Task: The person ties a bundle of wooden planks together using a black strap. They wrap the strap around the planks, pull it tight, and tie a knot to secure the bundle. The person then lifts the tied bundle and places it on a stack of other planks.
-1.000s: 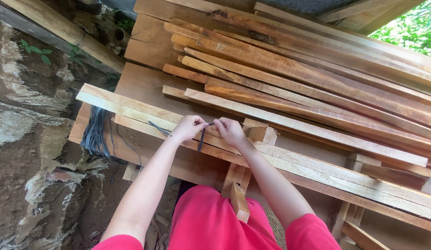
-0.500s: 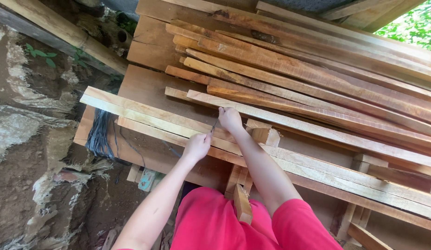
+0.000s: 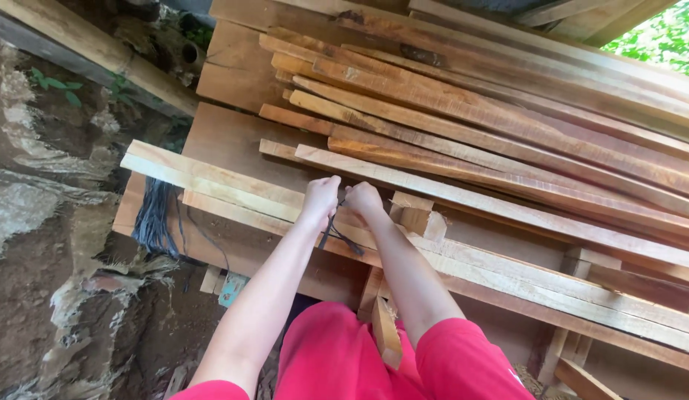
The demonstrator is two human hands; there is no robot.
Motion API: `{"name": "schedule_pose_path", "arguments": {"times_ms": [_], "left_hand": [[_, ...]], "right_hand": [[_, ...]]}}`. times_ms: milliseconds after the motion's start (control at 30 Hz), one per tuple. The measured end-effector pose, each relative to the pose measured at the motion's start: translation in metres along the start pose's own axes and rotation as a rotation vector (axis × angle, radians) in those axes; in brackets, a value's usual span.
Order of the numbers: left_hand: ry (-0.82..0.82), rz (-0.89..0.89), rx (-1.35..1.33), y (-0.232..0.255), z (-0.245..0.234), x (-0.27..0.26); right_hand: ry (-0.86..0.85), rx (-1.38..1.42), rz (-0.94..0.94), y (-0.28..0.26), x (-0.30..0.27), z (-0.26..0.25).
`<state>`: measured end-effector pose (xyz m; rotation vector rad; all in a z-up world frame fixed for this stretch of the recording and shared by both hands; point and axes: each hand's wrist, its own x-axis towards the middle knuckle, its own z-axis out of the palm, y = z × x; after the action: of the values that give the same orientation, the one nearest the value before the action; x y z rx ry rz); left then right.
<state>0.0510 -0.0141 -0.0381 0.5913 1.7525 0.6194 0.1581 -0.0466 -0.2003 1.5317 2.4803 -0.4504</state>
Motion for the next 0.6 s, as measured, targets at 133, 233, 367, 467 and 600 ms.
{"name": "schedule_pose_path", "arguments": {"times_ms": [133,233,367,467,600], "left_hand": [[-0.024,0.199,0.299,-0.044,-0.030,-0.014],[-0.074,0.172,0.520,-0.071,-0.057,-0.044],[-0.017,0.192,0.397,-0.127,-0.053,-0.041],[-0.016,0.268,0.443,-0.135,-0.061,-0.040],[-0.001,0.335,0.462,-0.130,-0.062,-0.049]], "right_hand": [[-0.015,0.395,0.289,0.002,0.013,0.013],[0.015,0.211,0.193,0.004,0.019,0.014],[0.100,0.174,0.190,0.009,0.024,0.032],[0.077,0.528,0.413,0.004,0.016,-0.014],[-0.081,1.136,0.693,-0.006,-0.018,-0.102]]}}
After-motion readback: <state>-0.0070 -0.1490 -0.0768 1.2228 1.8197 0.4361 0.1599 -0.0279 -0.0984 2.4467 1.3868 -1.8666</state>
